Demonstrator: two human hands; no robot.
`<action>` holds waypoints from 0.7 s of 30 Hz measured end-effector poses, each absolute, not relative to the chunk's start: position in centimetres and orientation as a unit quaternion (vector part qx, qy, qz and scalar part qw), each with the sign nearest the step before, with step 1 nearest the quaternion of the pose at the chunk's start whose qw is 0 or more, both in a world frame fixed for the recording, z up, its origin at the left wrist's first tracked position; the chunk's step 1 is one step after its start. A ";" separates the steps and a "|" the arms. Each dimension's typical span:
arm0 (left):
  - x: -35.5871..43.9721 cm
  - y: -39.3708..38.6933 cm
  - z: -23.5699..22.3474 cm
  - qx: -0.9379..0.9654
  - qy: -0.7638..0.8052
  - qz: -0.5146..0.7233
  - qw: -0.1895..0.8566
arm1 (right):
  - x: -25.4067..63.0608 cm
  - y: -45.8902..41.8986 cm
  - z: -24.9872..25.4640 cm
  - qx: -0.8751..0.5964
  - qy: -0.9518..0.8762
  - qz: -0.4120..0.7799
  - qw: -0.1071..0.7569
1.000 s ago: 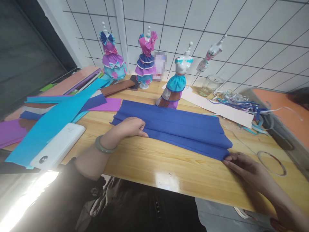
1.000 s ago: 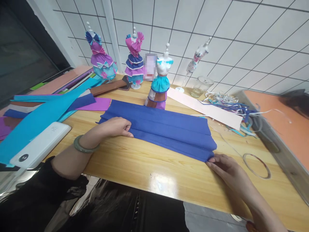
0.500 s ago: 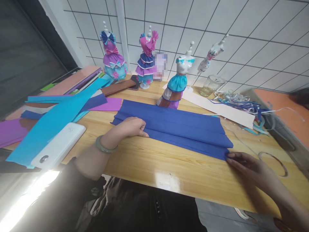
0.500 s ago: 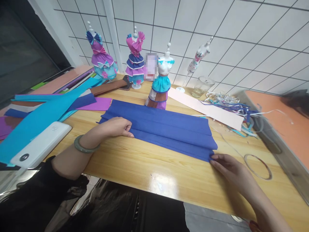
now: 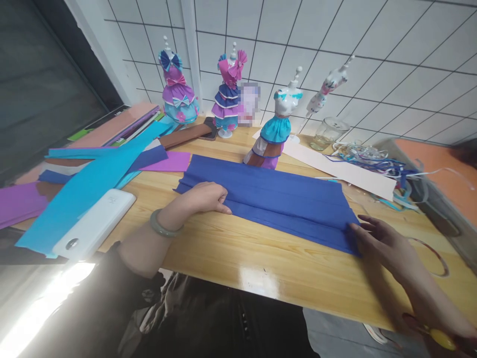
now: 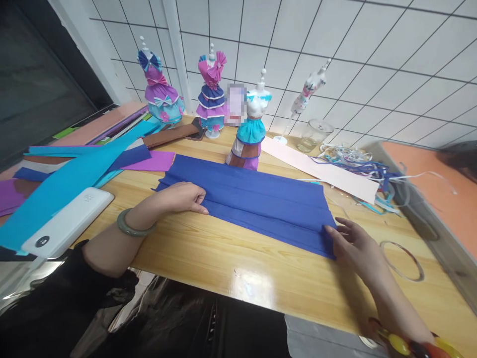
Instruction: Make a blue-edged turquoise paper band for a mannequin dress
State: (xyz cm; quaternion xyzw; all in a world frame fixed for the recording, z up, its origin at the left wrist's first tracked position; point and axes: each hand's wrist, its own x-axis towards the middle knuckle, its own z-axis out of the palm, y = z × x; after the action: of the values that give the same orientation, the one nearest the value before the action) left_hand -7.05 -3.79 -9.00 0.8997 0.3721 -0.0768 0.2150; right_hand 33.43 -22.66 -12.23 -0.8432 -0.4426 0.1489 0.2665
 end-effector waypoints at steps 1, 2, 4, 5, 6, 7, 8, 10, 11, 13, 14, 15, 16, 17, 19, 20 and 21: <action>-7.1 -3.8 -9.0 0.901 0.369 -0.075 0.214 | 33.5 -22.3 -12.3 -0.847 -0.427 0.172 0.264; -7.1 -3.9 -9.0 0.903 0.366 -0.072 0.214 | 33.5 -21.9 -12.3 -0.851 -0.410 0.203 0.259; -7.1 -4.0 -9.0 0.904 0.363 -0.067 0.216 | 33.5 -21.4 -12.2 -0.857 -0.395 0.225 0.243; -7.1 -4.0 -8.9 0.904 0.362 -0.065 0.217 | 33.4 -21.2 -12.1 -0.859 -0.400 0.217 0.235; -7.1 -4.1 -8.9 0.904 0.362 -0.064 0.218 | 33.3 -21.1 -12.0 -0.860 -0.406 0.207 0.231; -7.1 -4.2 -8.8 0.904 0.362 -0.065 0.219 | 33.2 -21.0 -11.9 -0.859 -0.412 0.196 0.230; -7.0 -4.3 -8.8 0.904 0.361 -0.065 0.218 | 33.2 -20.9 -11.8 -0.859 -0.419 0.184 0.230; -6.8 -4.5 -8.8 0.908 0.353 -0.061 0.219 | 33.3 -20.6 -11.6 -0.860 -0.432 0.155 0.224; -6.6 -4.7 -8.8 0.909 0.347 -0.060 0.221 | 33.4 -20.5 -11.6 -0.861 -0.438 0.139 0.217; -6.2 -5.0 -9.0 0.914 0.332 -0.052 0.227 | 34.1 -20.2 -11.7 -0.865 -0.447 0.111 0.201; -6.0 -5.2 -9.0 0.916 0.323 -0.048 0.232 | 34.6 -20.0 -11.8 -0.866 -0.448 0.101 0.198; -5.8 -5.4 -9.1 0.918 0.314 -0.045 0.239 | 35.1 -19.8 -12.0 -0.867 -0.448 0.095 0.195; -5.6 -5.5 -9.2 0.919 0.305 -0.042 0.248 | 35.7 -19.6 -12.2 -0.867 -0.451 0.090 0.190; -5.5 -5.7 -9.2 0.919 0.295 -0.040 0.258 | 36.2 -19.5 -12.4 -0.867 -0.455 0.083 0.184; -5.3 -5.9 -9.2 0.919 0.275 -0.037 0.280 | 37.3 -19.3 -12.8 -0.868 -0.464 0.062 0.165; -5.3 -6.0 -9.1 0.918 0.266 -0.038 0.292 | 37.8 -19.3 -13.0 -0.868 -0.469 0.053 0.156; -5.4 -6.0 -9.0 0.917 0.259 -0.039 0.302 | 38.1 -19.3 -13.1 -0.866 -0.475 0.044 0.152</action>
State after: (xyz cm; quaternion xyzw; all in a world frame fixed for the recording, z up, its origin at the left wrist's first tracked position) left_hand -5.35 -5.99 -9.04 0.9168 0.2585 -0.0391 0.3018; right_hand 38.13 -19.32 -13.07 -0.8658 -0.4747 0.0440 0.1520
